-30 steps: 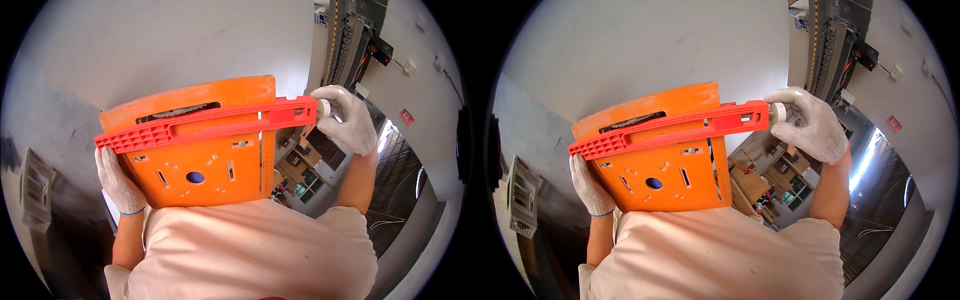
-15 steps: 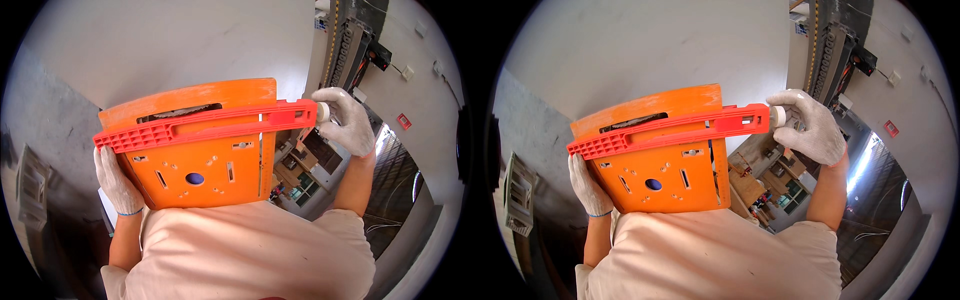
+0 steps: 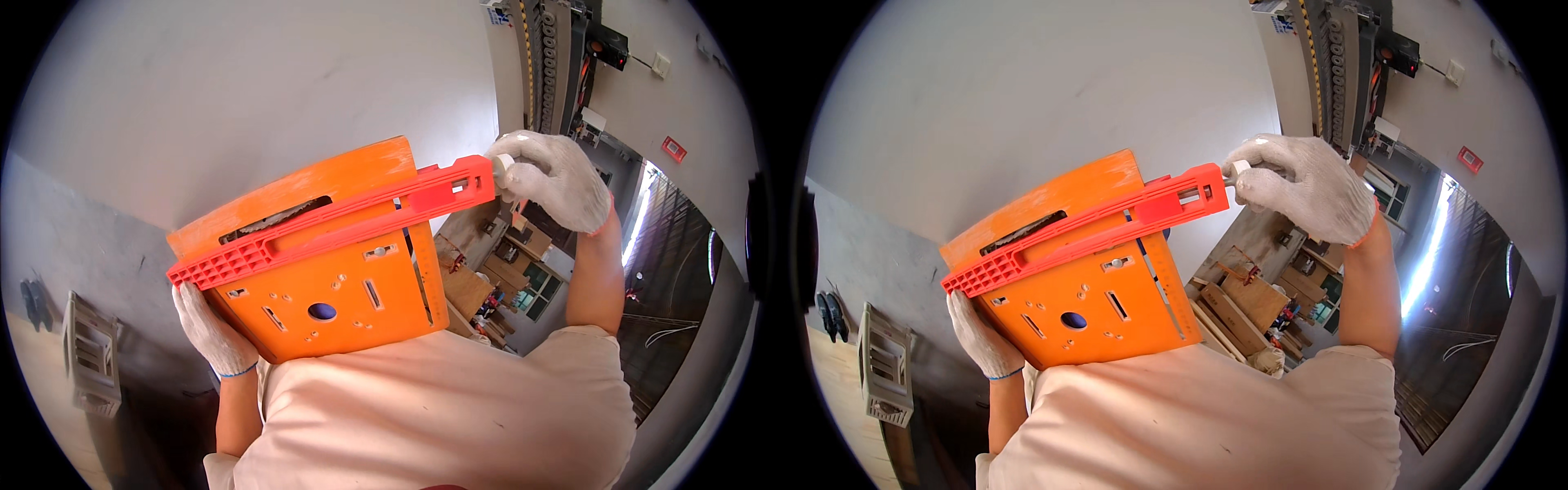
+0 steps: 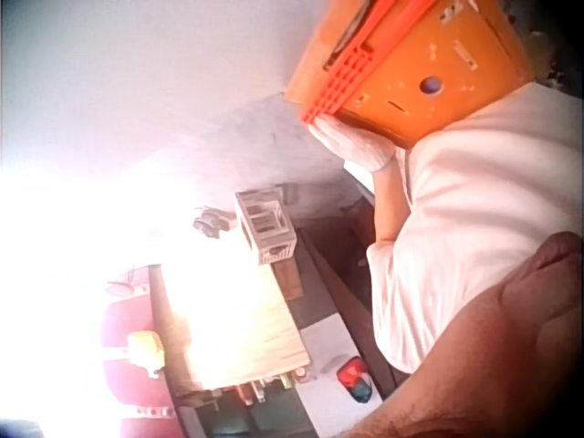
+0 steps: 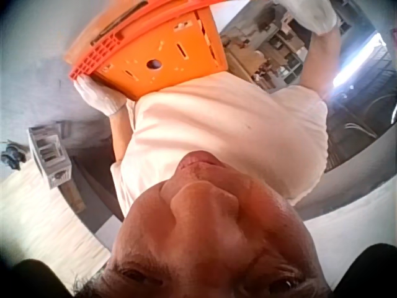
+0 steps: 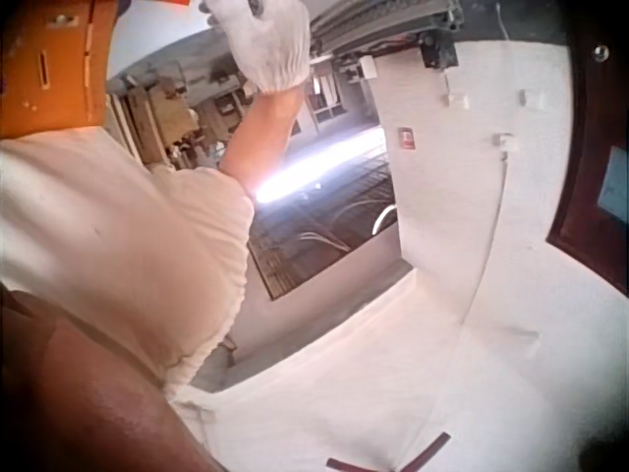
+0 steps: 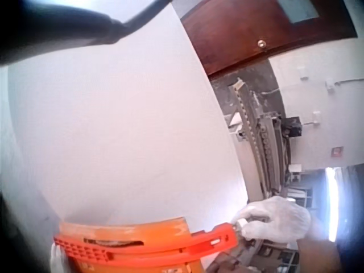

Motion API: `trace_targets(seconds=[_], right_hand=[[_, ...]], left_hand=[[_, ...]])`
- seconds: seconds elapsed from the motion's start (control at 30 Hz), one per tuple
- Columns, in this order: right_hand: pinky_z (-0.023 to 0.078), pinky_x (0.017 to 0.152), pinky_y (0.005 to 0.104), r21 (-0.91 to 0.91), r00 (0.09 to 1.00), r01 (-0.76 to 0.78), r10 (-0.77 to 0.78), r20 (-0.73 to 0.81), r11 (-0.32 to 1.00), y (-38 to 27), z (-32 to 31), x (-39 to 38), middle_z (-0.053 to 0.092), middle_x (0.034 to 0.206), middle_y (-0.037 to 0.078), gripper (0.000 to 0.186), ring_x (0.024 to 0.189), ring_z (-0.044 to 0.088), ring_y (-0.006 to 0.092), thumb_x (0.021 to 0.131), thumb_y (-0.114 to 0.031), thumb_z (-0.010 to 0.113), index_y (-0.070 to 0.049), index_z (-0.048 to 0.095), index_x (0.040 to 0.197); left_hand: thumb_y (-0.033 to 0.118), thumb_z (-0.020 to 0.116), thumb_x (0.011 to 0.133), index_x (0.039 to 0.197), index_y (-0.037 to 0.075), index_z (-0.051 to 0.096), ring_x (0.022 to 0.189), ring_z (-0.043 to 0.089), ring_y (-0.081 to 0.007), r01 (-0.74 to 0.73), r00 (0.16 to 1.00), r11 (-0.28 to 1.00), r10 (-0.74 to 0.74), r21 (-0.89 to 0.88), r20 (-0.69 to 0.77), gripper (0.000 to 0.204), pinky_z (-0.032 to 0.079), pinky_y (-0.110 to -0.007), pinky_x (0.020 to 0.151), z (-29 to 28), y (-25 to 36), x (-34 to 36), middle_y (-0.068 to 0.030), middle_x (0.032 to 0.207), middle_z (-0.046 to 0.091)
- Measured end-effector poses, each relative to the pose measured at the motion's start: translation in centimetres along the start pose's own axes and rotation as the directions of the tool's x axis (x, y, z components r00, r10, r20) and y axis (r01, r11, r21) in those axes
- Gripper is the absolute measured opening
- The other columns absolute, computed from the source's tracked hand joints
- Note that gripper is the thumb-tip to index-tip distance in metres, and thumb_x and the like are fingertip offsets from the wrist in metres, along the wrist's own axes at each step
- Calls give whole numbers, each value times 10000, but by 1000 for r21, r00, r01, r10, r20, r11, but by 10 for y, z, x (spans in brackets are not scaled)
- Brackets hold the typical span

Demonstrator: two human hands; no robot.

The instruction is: The person uses a circular saw with an orange guide to cut a large white board in a workshop. After completing the cut, the person unplugs the saw and organizes the power cord and extension strip.

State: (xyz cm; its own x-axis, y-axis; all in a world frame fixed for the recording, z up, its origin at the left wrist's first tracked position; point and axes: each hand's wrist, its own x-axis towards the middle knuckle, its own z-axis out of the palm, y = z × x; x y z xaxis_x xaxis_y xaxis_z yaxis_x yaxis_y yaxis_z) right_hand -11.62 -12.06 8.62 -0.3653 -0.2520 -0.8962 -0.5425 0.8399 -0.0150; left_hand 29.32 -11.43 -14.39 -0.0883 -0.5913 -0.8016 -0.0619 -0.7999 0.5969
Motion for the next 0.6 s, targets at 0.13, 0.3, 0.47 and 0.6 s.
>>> trace_targets(seconds=[0.13,0.3,0.47,0.6], right_hand=[[602,844,339,-39,984,121,-125,-127,992,4,8,0,776,1054,116,418,943,755,150,925,-282,718,20,749,1212],[566,782,320,-35,979,151,-155,-135,988,12,12,-5,736,1022,91,406,877,699,146,916,-269,724,19,739,1202],[501,712,332,60,997,-10,14,-77,998,3,13,-5,643,899,55,294,783,599,134,975,-264,605,3,702,1052],[499,716,361,79,993,99,-93,-74,992,-3,18,-1,604,888,110,279,759,601,215,1026,-217,527,29,658,1002]], left_hand=[[341,497,1188,1288,57,588,1157,593,-137,58,998,990,-54,-130,36,315,459,-337,1062,1,0,0,-38,1211,637],[332,491,1187,1306,47,596,1167,600,-150,35,999,994,-33,-108,18,326,471,-345,1061,2,-4,2,-48,1241,645],[318,507,1189,1332,34,596,1141,615,-141,70,997,975,-71,-211,2,330,496,-339,1026,3,-1,0,-56,1220,665],[355,523,1182,1264,98,609,1105,639,-130,122,992,946,-112,-301,48,283,518,-336,990,6,5,-2,-21,1188,667]])
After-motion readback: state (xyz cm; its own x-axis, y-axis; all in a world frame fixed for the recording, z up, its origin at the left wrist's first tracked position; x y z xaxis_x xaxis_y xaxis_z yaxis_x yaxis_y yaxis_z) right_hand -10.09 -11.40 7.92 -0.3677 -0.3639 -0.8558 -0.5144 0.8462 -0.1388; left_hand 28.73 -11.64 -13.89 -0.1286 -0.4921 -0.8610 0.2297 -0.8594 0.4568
